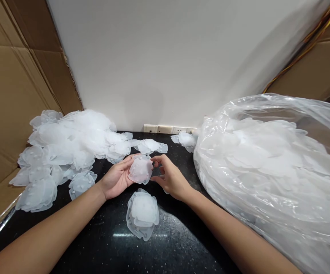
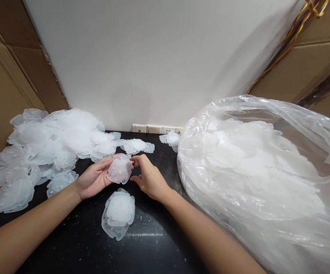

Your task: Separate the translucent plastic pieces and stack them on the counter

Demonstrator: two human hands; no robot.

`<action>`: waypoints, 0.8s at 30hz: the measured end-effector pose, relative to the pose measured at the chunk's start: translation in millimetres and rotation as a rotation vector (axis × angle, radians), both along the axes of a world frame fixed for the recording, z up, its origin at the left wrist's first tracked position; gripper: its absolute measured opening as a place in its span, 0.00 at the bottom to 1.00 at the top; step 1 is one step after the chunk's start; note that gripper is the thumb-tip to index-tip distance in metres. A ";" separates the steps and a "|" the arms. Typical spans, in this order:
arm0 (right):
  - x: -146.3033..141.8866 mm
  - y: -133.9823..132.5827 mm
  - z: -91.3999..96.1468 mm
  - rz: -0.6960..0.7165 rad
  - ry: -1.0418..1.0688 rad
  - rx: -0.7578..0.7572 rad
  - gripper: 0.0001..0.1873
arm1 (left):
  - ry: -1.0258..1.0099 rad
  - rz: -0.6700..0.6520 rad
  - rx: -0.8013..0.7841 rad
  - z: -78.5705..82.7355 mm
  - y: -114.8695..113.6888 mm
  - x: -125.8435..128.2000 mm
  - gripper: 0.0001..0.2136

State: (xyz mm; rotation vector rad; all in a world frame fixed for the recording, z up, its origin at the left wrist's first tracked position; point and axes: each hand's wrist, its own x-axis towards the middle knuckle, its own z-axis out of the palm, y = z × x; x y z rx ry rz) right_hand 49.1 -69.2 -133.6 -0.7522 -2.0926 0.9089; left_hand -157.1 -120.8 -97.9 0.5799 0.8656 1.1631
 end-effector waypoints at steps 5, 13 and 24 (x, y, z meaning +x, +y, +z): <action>-1.5 -3.3 3.3 -0.021 -0.105 0.149 0.26 | -0.025 -0.052 0.021 3.3 -1.6 2.6 0.14; 1.0 -5.5 7.5 0.002 -0.134 0.212 0.18 | -0.048 -0.035 0.014 4.2 -1.3 2.6 0.12; -2.5 0.8 16.2 0.114 0.334 -0.899 0.24 | 0.063 0.080 -0.034 -5.6 7.3 -2.1 0.10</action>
